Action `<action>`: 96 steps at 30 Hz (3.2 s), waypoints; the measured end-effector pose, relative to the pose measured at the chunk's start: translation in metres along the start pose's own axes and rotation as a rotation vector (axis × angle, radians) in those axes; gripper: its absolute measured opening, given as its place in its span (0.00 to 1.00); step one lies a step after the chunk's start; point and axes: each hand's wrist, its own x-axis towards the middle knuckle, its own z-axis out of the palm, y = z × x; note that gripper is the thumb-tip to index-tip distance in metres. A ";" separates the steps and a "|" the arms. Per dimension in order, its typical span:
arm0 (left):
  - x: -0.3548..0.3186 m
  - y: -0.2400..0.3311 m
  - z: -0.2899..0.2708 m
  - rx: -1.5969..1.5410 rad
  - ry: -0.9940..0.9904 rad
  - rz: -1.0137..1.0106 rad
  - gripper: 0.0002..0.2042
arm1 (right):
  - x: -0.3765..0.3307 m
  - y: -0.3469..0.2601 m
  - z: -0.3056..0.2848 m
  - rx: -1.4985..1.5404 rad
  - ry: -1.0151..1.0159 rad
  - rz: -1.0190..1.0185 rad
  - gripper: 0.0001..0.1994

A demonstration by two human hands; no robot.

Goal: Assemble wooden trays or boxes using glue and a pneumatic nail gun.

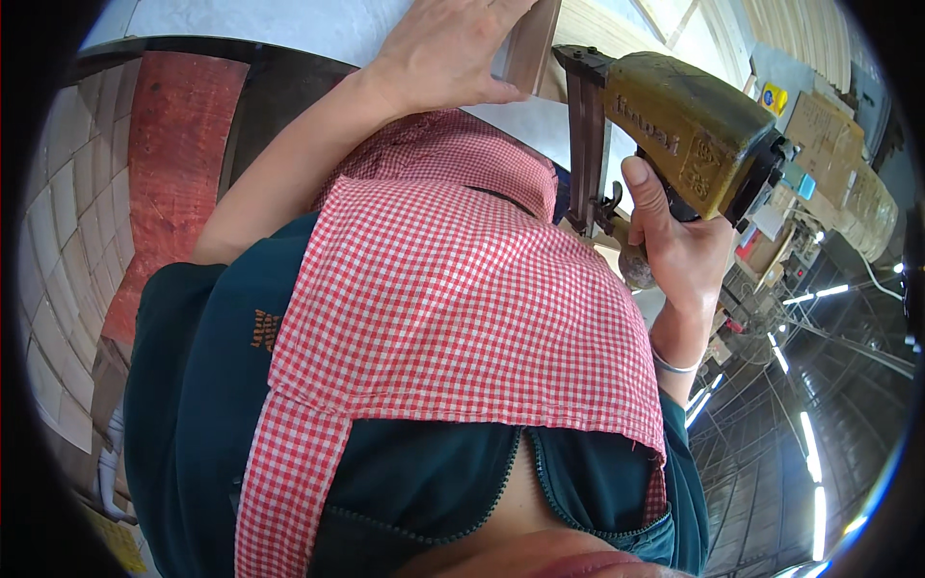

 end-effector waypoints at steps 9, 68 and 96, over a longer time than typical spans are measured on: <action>-0.004 0.002 -0.002 0.012 0.041 0.018 0.49 | 0.000 -0.006 -0.005 -0.026 0.017 -0.057 0.21; -0.037 0.023 -0.073 -0.700 0.231 -0.745 0.25 | 0.184 0.153 -0.012 0.078 0.178 -0.624 0.17; -0.076 0.053 0.009 -0.307 0.736 -0.590 0.31 | 0.083 0.042 0.084 -0.043 -0.031 -0.848 0.14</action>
